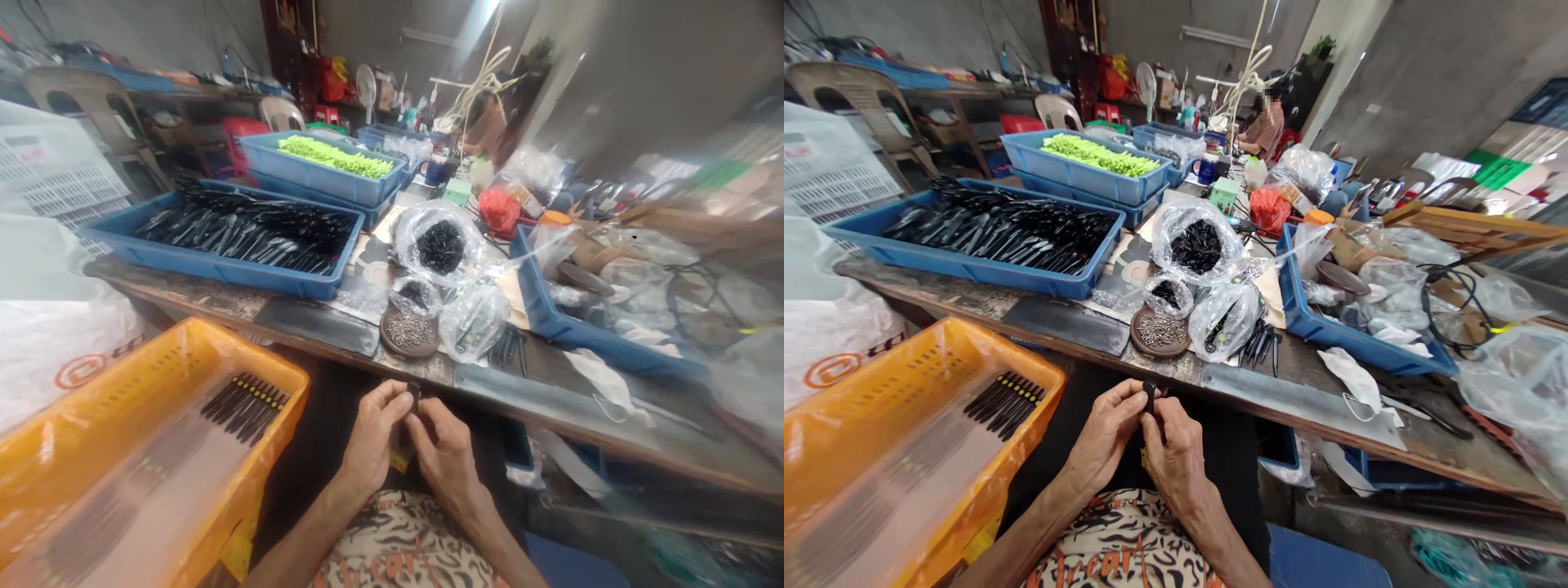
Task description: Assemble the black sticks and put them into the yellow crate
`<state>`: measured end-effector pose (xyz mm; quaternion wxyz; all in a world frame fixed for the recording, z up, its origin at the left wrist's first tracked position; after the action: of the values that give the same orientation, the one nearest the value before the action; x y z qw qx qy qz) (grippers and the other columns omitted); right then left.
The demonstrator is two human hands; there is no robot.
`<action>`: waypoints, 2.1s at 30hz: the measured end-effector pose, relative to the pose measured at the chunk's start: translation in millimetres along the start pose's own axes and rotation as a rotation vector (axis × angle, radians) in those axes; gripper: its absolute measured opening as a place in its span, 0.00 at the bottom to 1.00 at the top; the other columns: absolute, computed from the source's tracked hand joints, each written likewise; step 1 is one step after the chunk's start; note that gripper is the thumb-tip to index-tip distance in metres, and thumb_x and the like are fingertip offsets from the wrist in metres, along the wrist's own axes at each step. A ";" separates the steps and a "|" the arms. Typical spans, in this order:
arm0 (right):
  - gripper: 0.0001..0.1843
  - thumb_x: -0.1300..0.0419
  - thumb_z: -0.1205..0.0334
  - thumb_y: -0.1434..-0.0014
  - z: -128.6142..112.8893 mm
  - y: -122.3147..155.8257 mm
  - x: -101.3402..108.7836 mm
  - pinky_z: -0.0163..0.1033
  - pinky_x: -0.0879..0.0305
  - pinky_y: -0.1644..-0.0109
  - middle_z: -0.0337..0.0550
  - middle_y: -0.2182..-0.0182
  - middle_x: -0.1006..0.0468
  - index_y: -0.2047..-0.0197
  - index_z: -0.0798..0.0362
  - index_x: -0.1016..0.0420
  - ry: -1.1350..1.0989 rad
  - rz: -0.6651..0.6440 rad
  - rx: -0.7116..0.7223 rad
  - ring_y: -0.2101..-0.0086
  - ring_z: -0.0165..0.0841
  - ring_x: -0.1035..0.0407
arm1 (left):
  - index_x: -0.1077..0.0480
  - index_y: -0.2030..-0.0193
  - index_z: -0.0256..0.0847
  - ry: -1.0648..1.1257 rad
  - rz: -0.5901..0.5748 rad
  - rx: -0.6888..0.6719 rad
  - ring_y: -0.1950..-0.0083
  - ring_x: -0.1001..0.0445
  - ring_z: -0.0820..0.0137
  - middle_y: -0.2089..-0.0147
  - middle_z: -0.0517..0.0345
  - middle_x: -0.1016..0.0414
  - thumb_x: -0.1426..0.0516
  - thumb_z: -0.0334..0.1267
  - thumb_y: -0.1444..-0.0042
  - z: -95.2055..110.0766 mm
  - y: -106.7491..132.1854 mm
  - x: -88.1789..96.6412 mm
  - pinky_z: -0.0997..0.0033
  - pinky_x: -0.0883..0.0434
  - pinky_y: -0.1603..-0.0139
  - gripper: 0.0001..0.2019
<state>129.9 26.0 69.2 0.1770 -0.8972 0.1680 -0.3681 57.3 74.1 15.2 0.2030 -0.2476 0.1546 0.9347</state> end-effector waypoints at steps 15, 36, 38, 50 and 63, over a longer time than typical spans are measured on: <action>0.11 0.47 0.58 0.42 44.2 -26.1 3.3 0.31 0.46 0.77 0.33 0.81 0.37 0.73 0.54 0.33 -0.219 -0.227 -0.345 0.80 0.26 0.43 | 0.37 0.70 0.38 -0.393 0.095 -0.060 0.74 0.32 0.74 0.74 0.59 0.30 0.50 0.43 0.42 8.1 0.6 17.8 0.73 0.34 0.68 0.11; 0.16 0.54 0.74 0.41 62.2 -181.1 -39.3 0.41 0.36 0.61 0.56 0.58 0.28 0.57 0.57 0.28 0.983 -0.439 0.024 0.60 0.41 0.28 | 0.41 0.69 0.39 -0.389 -0.058 0.077 0.85 0.41 0.81 0.79 0.64 0.33 0.50 0.47 0.42 -20.9 3.6 9.9 0.80 0.39 0.84 0.13; 0.16 0.54 0.74 0.41 63.6 -180.5 -38.2 0.41 0.36 0.62 0.56 0.58 0.28 0.57 0.57 0.28 0.993 -0.424 0.017 0.60 0.42 0.28 | 0.41 0.69 0.39 -0.378 -0.050 0.071 0.85 0.41 0.80 0.79 0.64 0.33 0.50 0.48 0.42 -18.5 3.1 11.9 0.79 0.38 0.84 0.13; 0.12 0.56 0.70 0.37 67.6 -179.5 -26.6 0.36 0.45 0.69 0.51 0.62 0.28 0.59 0.57 0.32 0.944 -0.189 0.007 0.66 0.35 0.30 | 0.39 0.67 0.38 -0.325 -0.050 0.039 0.84 0.40 0.80 0.77 0.62 0.32 0.49 0.48 0.42 -8.6 3.1 13.7 0.79 0.40 0.83 0.14; 0.11 0.54 0.67 0.38 75.7 -187.8 -17.6 0.37 0.48 0.67 0.47 0.70 0.27 0.61 0.56 0.31 0.677 -0.094 -0.064 0.71 0.35 0.35 | 0.40 0.68 0.38 -0.304 -0.031 0.044 0.84 0.40 0.80 0.78 0.63 0.33 0.49 0.50 0.44 -8.8 2.3 14.0 0.79 0.40 0.83 0.15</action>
<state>204.7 213.7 91.1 0.0656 -0.7361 0.1871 -0.6472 48.6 72.9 0.9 0.2438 -0.1011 0.1386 0.9545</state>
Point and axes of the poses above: each hand's wrist, its own y-axis away from the middle knuckle, its own x-axis out of the back of the hand, z = x × y, the point moved 10 cm from there along -y, towards the middle knuckle
